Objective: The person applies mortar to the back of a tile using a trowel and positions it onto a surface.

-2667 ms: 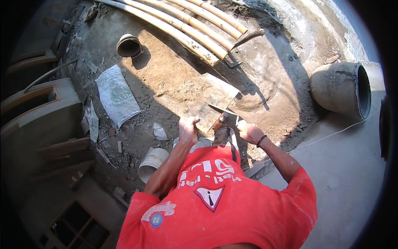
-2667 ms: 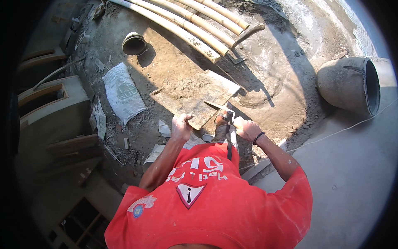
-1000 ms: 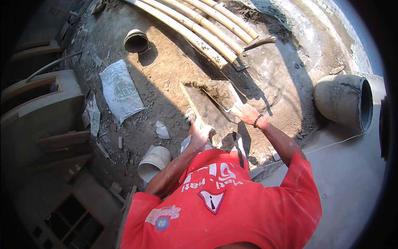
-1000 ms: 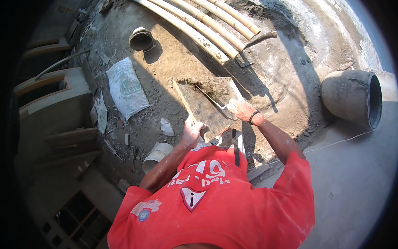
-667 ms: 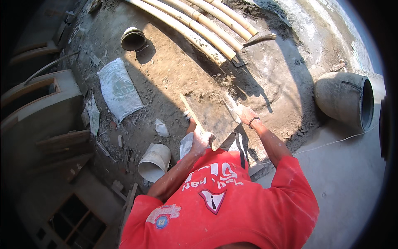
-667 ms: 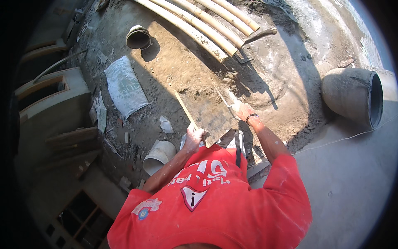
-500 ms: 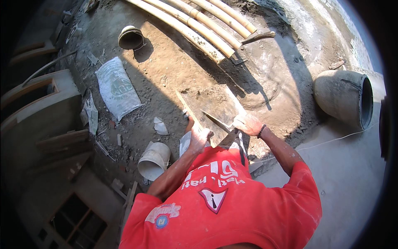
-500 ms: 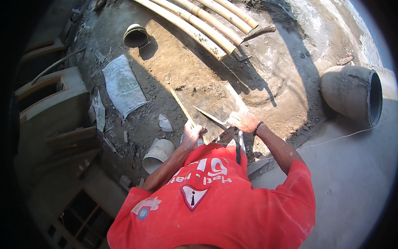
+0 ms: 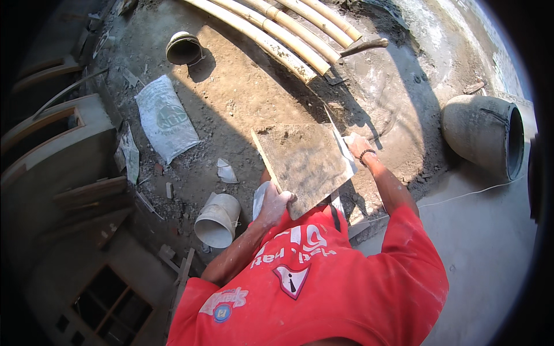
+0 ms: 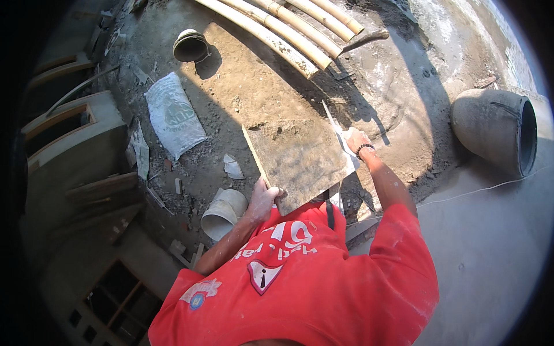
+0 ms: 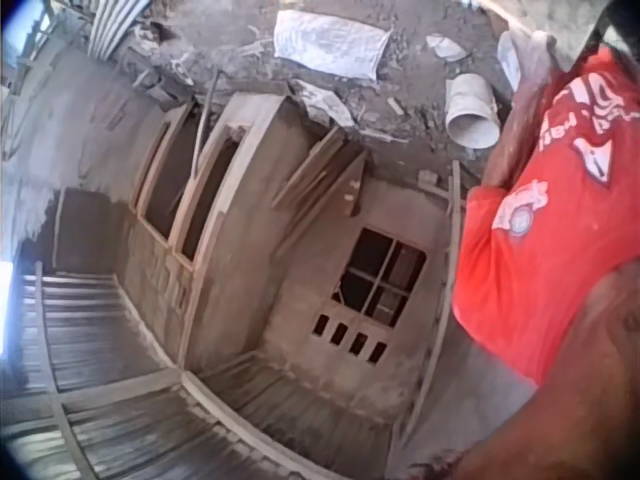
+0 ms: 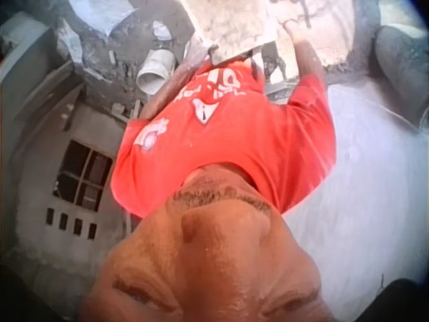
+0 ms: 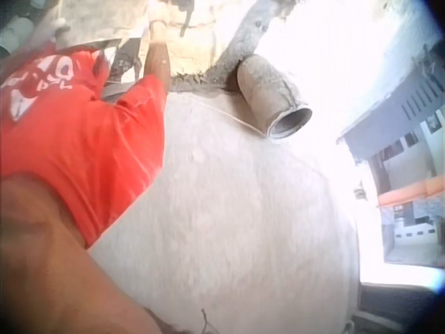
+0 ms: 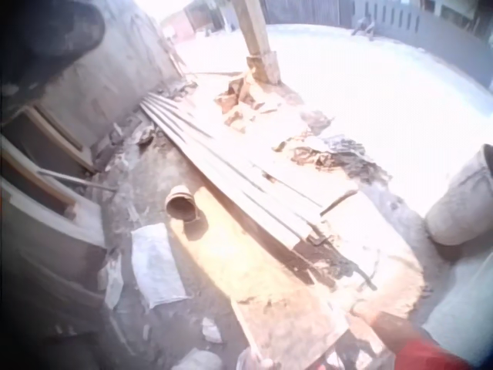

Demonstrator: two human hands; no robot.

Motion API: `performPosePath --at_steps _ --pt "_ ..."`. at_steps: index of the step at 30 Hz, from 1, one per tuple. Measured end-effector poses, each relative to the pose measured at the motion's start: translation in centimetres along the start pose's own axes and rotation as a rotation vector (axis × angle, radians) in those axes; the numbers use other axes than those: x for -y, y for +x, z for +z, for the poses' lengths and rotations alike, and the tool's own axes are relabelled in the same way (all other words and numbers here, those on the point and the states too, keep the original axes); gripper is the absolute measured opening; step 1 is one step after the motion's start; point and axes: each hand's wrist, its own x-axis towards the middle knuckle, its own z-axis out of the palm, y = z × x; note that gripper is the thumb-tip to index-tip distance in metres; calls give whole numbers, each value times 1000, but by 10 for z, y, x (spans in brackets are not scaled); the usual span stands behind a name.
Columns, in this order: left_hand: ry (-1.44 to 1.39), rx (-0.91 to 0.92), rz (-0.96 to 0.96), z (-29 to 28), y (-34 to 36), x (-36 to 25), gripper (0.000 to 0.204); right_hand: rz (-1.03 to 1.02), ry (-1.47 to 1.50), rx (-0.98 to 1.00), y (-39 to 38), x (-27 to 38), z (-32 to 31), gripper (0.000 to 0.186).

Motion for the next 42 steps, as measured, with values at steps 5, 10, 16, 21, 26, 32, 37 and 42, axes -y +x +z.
performPosePath --at_steps 5,10,16,21,26,32,37,42 --pt "-14 42 189 15 15 14 43 -720 39 -2 -110 83 -57 24" --pt "21 86 285 27 10 12 50 -940 -230 -176 -87 74 -38 20" --pt "168 108 343 25 14 33 45 -73 -142 -38 -8 15 -16 36" --pt "15 163 163 17 19 39 54 -581 64 -173 -81 60 -49 26" --pt "232 74 382 26 28 56 46 -731 -15 -71 -131 112 -71 22" --pt "196 127 408 30 26 38 50 -317 -97 -186 -64 46 -59 24" --pt "249 77 365 34 22 22 51 -949 -185 -235 -119 112 -71 17" --pt "35 159 331 38 16 19 54 -203 57 -29 -52 28 -28 35"
